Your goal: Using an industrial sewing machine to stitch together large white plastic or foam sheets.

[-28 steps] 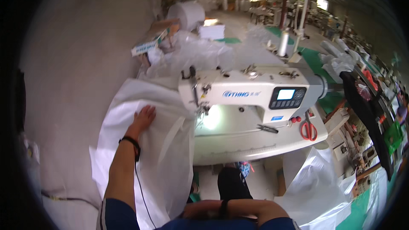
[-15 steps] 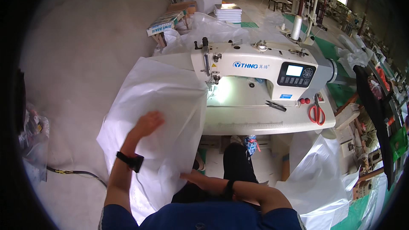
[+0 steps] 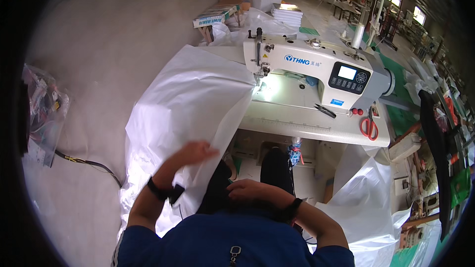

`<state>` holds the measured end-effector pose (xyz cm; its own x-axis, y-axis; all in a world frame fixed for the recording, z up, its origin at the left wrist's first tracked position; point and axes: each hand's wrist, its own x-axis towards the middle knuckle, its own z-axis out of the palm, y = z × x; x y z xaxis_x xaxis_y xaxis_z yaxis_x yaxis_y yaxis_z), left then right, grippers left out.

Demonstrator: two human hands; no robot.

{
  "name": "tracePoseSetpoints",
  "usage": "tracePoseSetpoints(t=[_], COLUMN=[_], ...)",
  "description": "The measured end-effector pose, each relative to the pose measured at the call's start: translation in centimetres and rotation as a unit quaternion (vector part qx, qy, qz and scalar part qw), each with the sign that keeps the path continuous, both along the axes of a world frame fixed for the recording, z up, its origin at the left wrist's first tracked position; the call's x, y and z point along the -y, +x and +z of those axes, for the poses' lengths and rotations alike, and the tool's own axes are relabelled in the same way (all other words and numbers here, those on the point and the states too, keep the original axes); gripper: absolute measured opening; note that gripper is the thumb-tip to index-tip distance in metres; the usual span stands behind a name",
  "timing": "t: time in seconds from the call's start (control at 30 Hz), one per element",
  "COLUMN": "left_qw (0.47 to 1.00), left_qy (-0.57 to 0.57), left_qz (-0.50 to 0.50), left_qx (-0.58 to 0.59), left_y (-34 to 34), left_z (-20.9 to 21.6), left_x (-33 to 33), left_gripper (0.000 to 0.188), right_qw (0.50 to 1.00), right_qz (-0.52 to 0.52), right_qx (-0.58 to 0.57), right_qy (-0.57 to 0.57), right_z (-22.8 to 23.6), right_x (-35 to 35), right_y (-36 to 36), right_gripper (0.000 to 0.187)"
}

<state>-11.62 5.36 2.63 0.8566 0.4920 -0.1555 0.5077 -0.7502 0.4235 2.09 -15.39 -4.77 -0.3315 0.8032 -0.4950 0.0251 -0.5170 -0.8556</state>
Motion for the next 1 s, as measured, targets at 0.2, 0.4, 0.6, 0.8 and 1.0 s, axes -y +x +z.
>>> tracePoseSetpoints(t=[0.2, 0.4, 0.6, 0.8, 1.0], left_qw=[0.971, 0.941, 0.932, 0.958, 0.979], left_qy=[0.169, 0.046, 0.303, 0.286, 0.144], left_qz=[0.126, 0.299, 0.022, 0.007, -0.130], left_qx=[0.112, 0.152, 0.197, 0.030, 0.063], left_y=[-7.8, -11.7, -10.0, -9.1, -7.7], left_z=[-3.3, -0.7, 5.8, 3.3, -2.3], left_x=[10.2, 10.6, 13.9, 14.6, 15.3], left_gripper=[0.023, 0.017, 0.022, 0.038, 0.017], right_qw=[0.995, 0.918, 0.935, 0.991, 0.884], right_qz=[-0.074, -0.049, 0.171, -0.074, -0.447], right_qx=[0.012, 0.151, 0.063, -0.058, -0.115], right_qy=[0.065, 0.364, 0.305, 0.099, 0.082], right_z=[-2.4, -6.1, -10.0, -3.2, 0.1], right_x=[-1.0, -8.6, -12.8, -8.9, -4.7], right_y=[0.1, -7.2, -13.3, -5.5, 2.4], right_gripper=[0.039, 0.031, 0.025, 0.022, 0.026])
